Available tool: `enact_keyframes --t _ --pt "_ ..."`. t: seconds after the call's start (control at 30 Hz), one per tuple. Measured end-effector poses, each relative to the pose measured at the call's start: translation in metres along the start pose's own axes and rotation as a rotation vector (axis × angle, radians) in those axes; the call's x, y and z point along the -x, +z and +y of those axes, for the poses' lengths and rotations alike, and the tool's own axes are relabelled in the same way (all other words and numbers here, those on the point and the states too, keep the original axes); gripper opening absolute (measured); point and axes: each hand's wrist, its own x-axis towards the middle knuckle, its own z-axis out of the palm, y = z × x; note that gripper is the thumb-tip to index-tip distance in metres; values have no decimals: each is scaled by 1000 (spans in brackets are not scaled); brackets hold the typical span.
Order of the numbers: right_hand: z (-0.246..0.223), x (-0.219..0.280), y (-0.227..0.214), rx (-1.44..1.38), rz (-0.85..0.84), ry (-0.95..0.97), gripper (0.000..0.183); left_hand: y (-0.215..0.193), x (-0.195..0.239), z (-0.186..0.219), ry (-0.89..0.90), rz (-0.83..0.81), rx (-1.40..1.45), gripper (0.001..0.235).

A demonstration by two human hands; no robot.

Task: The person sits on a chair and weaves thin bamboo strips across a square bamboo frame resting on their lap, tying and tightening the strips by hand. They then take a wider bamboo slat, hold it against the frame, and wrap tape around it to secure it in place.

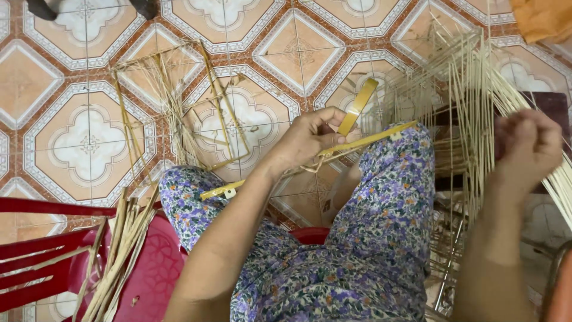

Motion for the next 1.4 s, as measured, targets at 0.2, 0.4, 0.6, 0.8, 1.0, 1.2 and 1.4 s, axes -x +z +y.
enact_keyframes --t 0.2,0.4,0.6,0.8,1.0,1.2,1.4 --pt "269 64 -242 595 157 149 12 2 -9 -6 98 34 32 25" --pt "271 95 -250 1165 -16 454 16 9 -13 -7 125 34 72 21" --pt "276 77 -250 1188 -79 422 38 7 -15 -7 128 -14 95 21" --pt "278 45 -216 1253 -17 606 56 7 -12 -2 163 -33 27 24" --pt "316 31 -237 1600 -397 489 67 9 -12 -2 184 2 -25 24" --pt "266 29 -242 1419 -456 572 52 8 -8 -4 192 47 -18 24" --pt "206 45 -259 837 -305 858 65 7 -9 1 221 94 -113 24"
